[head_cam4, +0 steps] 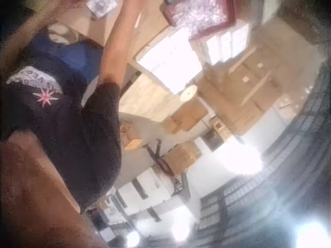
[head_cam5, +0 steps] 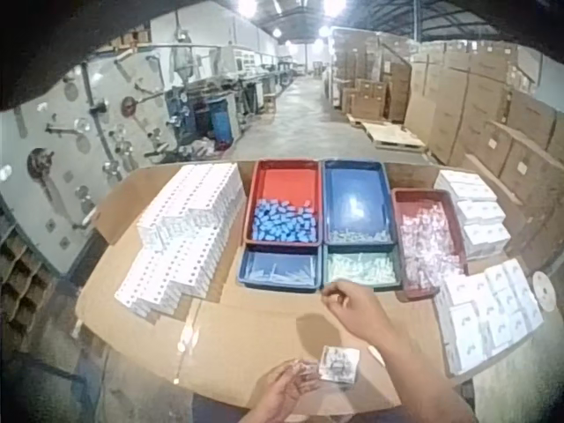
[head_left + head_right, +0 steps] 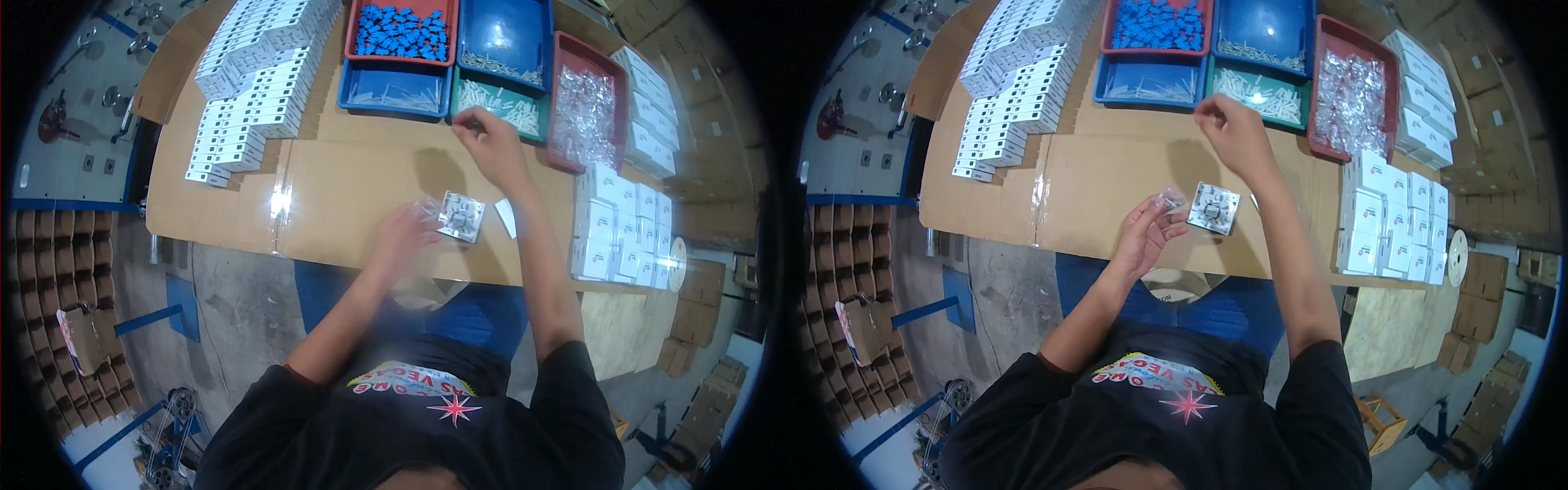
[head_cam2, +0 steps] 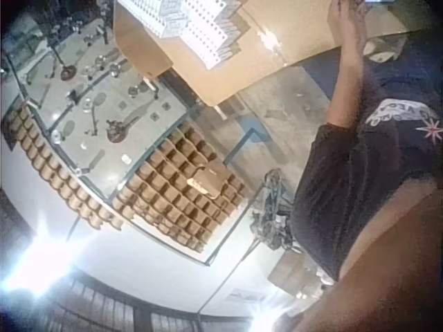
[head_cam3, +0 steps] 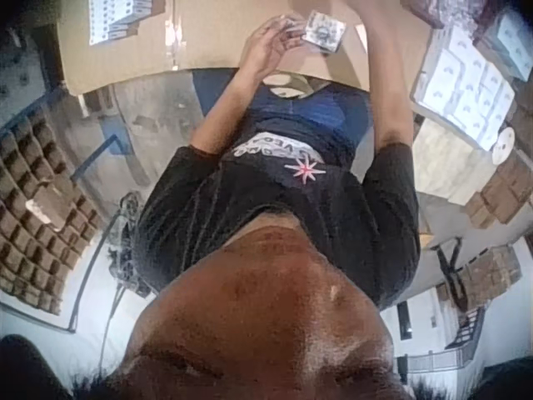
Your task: Packaging small blue and white components into small boxes at a warehouse workstation.
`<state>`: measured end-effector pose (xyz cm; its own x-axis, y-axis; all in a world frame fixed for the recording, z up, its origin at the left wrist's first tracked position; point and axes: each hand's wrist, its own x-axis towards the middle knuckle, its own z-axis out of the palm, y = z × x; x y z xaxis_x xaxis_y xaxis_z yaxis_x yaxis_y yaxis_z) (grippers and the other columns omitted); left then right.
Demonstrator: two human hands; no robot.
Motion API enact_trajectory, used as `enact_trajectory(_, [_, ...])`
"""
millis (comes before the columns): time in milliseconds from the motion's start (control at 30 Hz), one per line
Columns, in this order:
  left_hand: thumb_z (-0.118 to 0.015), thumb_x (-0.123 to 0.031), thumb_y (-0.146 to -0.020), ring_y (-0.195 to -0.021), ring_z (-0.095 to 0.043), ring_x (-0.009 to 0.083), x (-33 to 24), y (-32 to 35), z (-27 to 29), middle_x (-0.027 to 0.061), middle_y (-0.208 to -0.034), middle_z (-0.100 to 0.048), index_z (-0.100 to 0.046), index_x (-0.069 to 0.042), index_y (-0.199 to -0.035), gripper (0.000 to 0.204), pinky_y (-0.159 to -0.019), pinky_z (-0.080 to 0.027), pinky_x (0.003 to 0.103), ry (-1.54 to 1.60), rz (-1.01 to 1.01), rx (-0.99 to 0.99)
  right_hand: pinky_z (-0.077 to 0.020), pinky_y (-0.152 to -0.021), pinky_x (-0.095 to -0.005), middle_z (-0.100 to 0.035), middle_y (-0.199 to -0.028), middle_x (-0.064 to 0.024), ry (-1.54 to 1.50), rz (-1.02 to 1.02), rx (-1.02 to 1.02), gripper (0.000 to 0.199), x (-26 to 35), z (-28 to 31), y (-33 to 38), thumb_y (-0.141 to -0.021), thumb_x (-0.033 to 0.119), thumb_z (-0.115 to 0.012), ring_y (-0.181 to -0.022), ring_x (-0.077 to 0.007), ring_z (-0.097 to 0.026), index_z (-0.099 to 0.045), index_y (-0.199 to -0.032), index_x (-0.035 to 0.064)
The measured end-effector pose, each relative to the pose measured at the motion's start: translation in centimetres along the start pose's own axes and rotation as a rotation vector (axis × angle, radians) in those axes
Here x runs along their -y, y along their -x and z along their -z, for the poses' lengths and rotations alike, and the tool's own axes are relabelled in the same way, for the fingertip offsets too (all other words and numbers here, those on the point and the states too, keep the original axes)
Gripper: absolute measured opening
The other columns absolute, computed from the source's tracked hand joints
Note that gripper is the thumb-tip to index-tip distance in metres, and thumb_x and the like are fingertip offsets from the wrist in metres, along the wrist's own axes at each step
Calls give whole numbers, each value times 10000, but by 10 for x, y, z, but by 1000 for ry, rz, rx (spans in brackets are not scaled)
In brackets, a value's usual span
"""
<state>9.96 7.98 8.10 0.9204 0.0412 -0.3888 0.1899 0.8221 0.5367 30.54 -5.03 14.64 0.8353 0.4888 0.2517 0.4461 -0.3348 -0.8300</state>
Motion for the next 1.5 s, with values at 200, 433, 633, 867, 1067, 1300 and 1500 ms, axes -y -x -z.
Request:
enact_trajectory(200, [-617,-202,-1078,-1038,-708,225,4,7,17,92,-1220,-698,-611,-64,-1339,295,-895,-602,374,-29,7,-100,-541,-808,-466,-746,-994,-166,439,133,109,148,-68,-55,-91,-909,117,-701,-960,-356,-714,-765,-1031,64])
enact_trajectory(433, [-605,-229,-1088,-1013,-716,216,-11,5,30,105,-1224,-702,-641,-81,-1248,221,-886,-606,362,20,-43,-126,-473,-824,-491,-713,-937,-118,815,254,252,129,-93,-78,-117,-871,119,-677,-994,-328,-686,-779,-949,129])
enact_trajectory(633, [-602,-252,-1091,-984,-734,206,-19,-3,25,128,-1217,-716,-649,-55,-1223,242,-880,-610,353,36,-75,-176,-464,-816,-492,-717,-906,-128,832,314,215,97,-102,-75,-112,-861,120,-665,-942,-343,-691,-750,-907,123])
enact_trajectory(867, [-606,-278,-1094,-911,-741,194,-24,-2,30,133,-1147,-733,-656,-44,-1156,248,-855,-615,347,-59,-129,-243,-507,-671,-349,-709,-823,-121,262,107,257,150,-4,-40,-57,-912,164,-709,-727,-245,-666,-694,-975,29])
enact_trajectory(1067, [-613,-284,-1092,-777,-740,196,-24,1,16,142,-1002,-750,-663,-15,-1103,273,-754,-634,345,-185,-268,-233,-446,-627,-262,-662,-793,-37,-52,-90,275,93,58,-6,50,-912,78,-745,-685,-100,-555,-729,-970,8])
enact_trajectory(1300, [-619,-275,-1088,-789,-757,213,-20,12,5,149,-966,-751,-668,22,-1124,304,-741,-649,350,-331,-347,-167,-442,-620,-270,-674,-802,-55,-42,-109,294,117,75,6,82,-927,100,-742,-679,-116,-553,-731,-986,0])
enact_trajectory(1500, [-611,-243,-1092,-847,-764,218,-18,19,-2,148,-1001,-749,-659,38,-1187,300,-784,-654,350,-406,-340,-103,-462,-625,-283,-685,-811,-75,-6,-77,249,121,79,14,93,-925,100,-737,-696,-136,-607,-728,-987,-3])
